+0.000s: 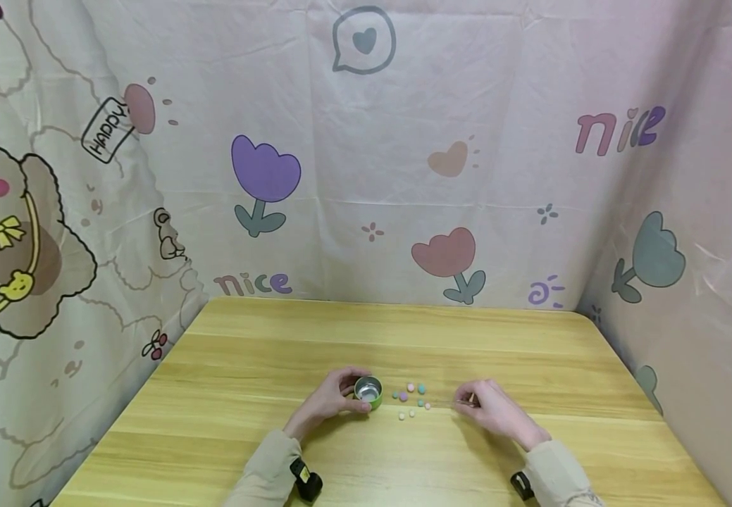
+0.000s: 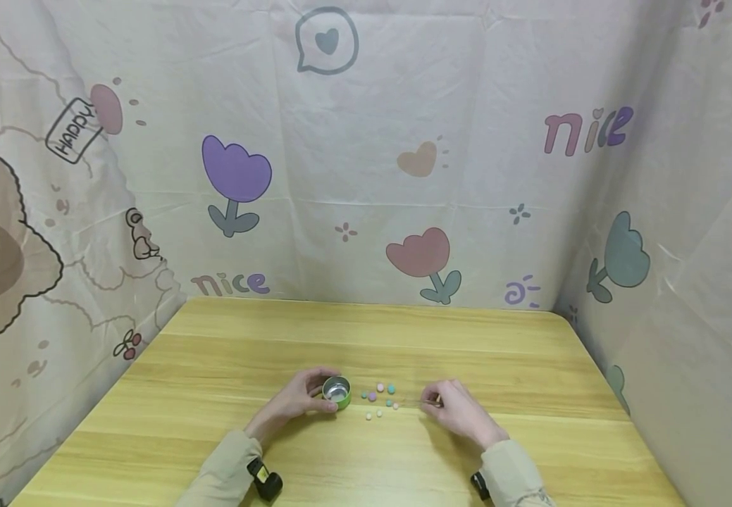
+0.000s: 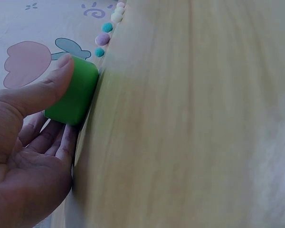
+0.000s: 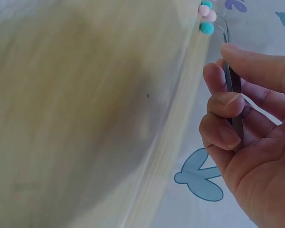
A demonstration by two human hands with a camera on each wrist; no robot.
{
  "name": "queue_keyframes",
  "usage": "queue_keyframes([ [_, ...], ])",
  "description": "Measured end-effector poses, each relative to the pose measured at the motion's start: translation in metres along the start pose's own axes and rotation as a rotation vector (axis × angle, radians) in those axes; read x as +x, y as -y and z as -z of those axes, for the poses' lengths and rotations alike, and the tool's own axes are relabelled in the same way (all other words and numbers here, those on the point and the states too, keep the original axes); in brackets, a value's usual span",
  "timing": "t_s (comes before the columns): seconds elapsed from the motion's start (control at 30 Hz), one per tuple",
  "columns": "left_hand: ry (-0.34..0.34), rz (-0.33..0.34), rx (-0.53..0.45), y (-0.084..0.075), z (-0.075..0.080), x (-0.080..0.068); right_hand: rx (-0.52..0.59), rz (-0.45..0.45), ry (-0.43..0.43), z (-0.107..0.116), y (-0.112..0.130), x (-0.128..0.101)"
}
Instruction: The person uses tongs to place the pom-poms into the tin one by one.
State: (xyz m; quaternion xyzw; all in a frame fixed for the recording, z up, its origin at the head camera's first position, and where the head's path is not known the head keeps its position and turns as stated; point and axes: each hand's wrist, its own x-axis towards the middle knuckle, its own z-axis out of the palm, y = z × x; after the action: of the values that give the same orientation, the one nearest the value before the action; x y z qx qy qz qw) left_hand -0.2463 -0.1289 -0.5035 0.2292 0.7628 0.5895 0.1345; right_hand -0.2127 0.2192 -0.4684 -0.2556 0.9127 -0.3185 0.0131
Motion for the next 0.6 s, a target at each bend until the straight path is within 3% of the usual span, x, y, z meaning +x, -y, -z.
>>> queue_keyframes([
  [0.6,-0.001,0.005,0.007,-0.0006,0.0006,-0.0010,-0.022,0.009,0.004,-0.0077,0.0023,0.0051],
])
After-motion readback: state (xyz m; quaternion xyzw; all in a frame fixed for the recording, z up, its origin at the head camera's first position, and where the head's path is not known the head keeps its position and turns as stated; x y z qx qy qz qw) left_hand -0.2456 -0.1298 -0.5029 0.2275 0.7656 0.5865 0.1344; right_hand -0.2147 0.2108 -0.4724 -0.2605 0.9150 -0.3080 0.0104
